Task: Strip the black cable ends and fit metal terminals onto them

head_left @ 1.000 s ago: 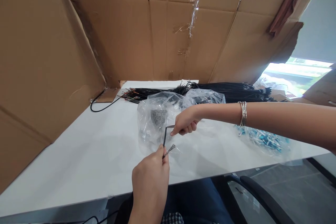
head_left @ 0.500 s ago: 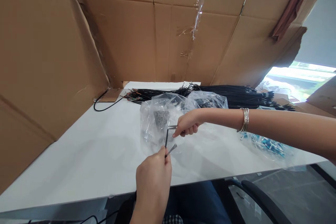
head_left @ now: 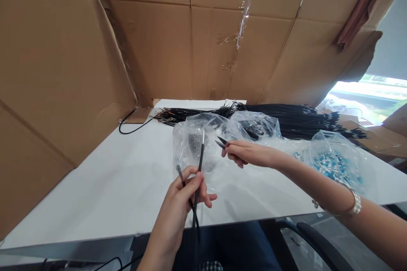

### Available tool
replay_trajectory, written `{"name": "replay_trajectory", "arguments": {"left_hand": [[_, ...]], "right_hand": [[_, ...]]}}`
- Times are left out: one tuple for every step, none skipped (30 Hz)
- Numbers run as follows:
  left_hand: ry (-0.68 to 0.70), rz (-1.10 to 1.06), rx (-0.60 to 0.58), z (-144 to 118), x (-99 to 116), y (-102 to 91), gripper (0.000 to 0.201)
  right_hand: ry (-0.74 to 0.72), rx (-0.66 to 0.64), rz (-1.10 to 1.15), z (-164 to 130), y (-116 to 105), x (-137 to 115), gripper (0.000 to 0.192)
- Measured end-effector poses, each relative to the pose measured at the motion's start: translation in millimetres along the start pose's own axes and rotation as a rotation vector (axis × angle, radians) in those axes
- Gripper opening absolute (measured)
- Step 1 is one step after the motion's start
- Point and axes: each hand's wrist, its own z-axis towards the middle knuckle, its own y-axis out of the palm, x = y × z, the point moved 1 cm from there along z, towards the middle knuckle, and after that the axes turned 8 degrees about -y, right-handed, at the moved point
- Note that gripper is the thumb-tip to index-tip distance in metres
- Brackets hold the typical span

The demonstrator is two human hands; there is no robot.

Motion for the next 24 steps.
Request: {"name": "replay_trajectory", "arguments": {"left_hand": [[-0.014,-0.056,-0.032,-0.7,0.3,0.7,0.016],[-0.021,-0.098,-0.06,-1.2,0.3,1.4,0.017],[-0.024,-0.129,-0.08,-1.6,0.1,2.2,0.018],[-0.026,-0.154,-0.088,-1.9,-0.2,3.0,0.018],[-0.031,-0.175,-0.093,-2.1,-0.6,3.9,0.019],[-0.035,-0.2,-0.095,-2.4,-0.8,5.0,0.02],[-0.045,-0.227,-0.1,-2.8,-0.8,6.2,0.021],[-0.058,-0.253,-0.105,-3.3,-0.6,7.4,0.021],[-0.073,-0.281,-0.112,-3.8,-0.1,8.5,0.021],[-0.089,-0.313,-0.125,-4.3,0.5,9.5,0.02],[-0.105,-0.348,-0.14,-4.8,1.2,10.1,0.019],[-0.122,-0.383,-0.153,-5.2,1.8,10.5,0.019],[-0.135,-0.418,-0.165,-5.6,2.3,10.6,0.02],[-0.144,-0.447,-0.173,-5.8,2.7,10.5,0.021],[-0.149,-0.469,-0.178,-6.0,3.0,10.3,0.022],[-0.149,-0.484,-0.175,-6.1,3.3,10.2,0.023],[-0.147,-0.491,-0.171,-6.2,3.5,10.2,0.023],[-0.144,-0.495,-0.165,-6.3,3.6,10.4,0.023],[-0.143,-0.495,-0.16,-6.6,3.8,10.8,0.023],[-0.145,-0.493,-0.155,-6.8,3.9,11.2,0.022],[-0.146,-0.492,-0.152,-7.2,4.1,11.6,0.021],[-0.147,-0.494,-0.151,-7.5,4.2,11.9,0.02],[-0.15,-0.498,-0.154,-7.8,4.3,11.9,0.02],[-0.156,-0.511,-0.154,-7.9,4.4,11.6,0.02]], "right_hand": [[-0.028,0.011,0.012,-5.3,3.9,0.7,0.032],[-0.057,0.024,0.022,-10.3,7.4,0.8,0.036],[-0.085,0.043,0.029,-14.9,10.5,0.5,0.038],[-0.112,0.07,0.036,-19.0,13.0,-0.2,0.038],[-0.139,0.105,0.037,-22.6,14.9,-1.0,0.038],[-0.168,0.143,0.032,-25.5,16.2,-1.9,0.037],[-0.201,0.18,0.023,-27.7,17.2,-2.8,0.035],[-0.238,0.212,0.015,-29.2,17.9,-3.4,0.032],[-0.271,0.237,0.012,-30.2,18.4,-3.8,0.029],[-0.301,0.255,0.021,-30.8,19.1,-4.0,0.026],[-0.322,0.264,0.035,-30.9,19.8,-3.8,0.024],[-0.336,0.27,0.045,-30.7,20.8,-3.4,0.022],[-0.345,0.279,0.047,-30.3,21.9,-3.0,0.02],[-0.356,0.29,0.043,-29.7,23.1,-2.6,0.019],[-0.368,0.303,0.037,-29.0,24.3,-2.3,0.018],[-0.375,0.315,0.027,-28.3,25.6,-2.2,0.018],[-0.378,0.325,0.02,-27.5,26.7,-2.3,0.019],[-0.375,0.331,0.017,-26.6,27.7,-2.7,0.022],[-0.368,0.332,0.012,-25.9,28.4,-3.4,0.025],[-0.359,0.332,0.0,-25.1,29.0,-4.3,0.028],[-0.353,0.331,-0.012,-24.5,29.3,-5.4,0.031],[-0.351,0.331,-0.023,-23.9,29.4,-6.6,0.032],[-0.355,0.335,-0.032,-23.5,29.3,-7.7,0.033],[-0.359,0.34,-0.041,-23.1,29.1,-8.7,0.034]]}}
